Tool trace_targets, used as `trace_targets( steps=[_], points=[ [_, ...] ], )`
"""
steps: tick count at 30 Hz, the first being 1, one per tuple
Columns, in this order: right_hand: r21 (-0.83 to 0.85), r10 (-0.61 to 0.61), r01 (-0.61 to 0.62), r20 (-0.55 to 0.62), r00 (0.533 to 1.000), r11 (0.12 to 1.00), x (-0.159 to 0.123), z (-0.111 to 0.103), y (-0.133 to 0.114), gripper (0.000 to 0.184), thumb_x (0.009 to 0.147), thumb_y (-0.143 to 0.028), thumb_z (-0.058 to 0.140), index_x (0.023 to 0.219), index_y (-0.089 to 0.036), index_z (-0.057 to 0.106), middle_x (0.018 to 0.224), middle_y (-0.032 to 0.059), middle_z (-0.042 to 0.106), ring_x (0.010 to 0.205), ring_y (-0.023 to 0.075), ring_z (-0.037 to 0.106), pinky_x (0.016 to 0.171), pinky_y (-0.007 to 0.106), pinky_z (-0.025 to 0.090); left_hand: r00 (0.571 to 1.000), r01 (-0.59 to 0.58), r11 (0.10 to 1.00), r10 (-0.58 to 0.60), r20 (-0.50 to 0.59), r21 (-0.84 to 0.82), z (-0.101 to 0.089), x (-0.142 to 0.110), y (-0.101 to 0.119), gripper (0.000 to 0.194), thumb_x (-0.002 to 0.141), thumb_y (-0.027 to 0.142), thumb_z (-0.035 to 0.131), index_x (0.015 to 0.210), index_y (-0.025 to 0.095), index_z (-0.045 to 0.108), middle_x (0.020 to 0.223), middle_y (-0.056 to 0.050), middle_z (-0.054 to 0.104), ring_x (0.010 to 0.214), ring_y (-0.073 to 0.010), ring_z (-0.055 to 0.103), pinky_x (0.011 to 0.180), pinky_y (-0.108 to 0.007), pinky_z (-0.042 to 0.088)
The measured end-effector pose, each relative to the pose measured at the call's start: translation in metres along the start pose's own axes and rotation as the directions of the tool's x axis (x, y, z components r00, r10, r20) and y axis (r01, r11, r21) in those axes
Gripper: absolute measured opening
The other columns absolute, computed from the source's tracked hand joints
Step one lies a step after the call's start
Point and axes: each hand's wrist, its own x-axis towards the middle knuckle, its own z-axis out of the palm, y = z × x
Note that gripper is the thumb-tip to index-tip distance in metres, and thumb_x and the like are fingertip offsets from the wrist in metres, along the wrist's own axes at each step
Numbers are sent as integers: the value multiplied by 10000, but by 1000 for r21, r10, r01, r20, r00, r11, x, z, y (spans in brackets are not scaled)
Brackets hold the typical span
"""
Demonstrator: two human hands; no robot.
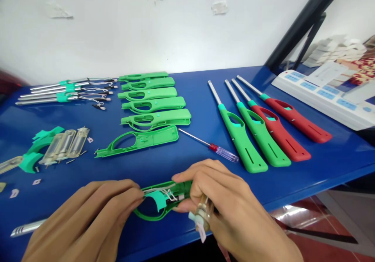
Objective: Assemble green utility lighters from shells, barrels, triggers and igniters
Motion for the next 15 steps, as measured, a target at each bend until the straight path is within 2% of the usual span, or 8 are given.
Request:
trace_targets(
  steps=[9,12,15],
  points=[
    [6,-4,3,55,998,1000,-5,0,4,322,957,-17,669,901,-282,496,1153,-71,754,1142,109,693,863,189,540,997,-72,997,71,31,7,2,4,-8,259,1101,150,453,1215,186,684,1174,-77,681,1029,-250,607,900,-385,434],
    [13,2,-3,64,998,1000,-6,-1,4,309,966,-31,670,903,-283,502,1154,-68,750,1151,116,692,869,201,544,996,-79,996,78,35,33,1,4,-6,305,1069,73,443,1209,201,681,1169,-68,672,1022,-241,605,874,-374,431],
    [14,0,-1,71,998,1000,-7,-1,4,270,999,-85,666,907,-284,508,1161,-62,751,1164,118,689,873,207,548,1000,-21,999,20,23,26,1,3,-3,345,1031,16,459,1210,211,680,1185,-64,677,1041,-244,622,886,-379,451]
  ],
)
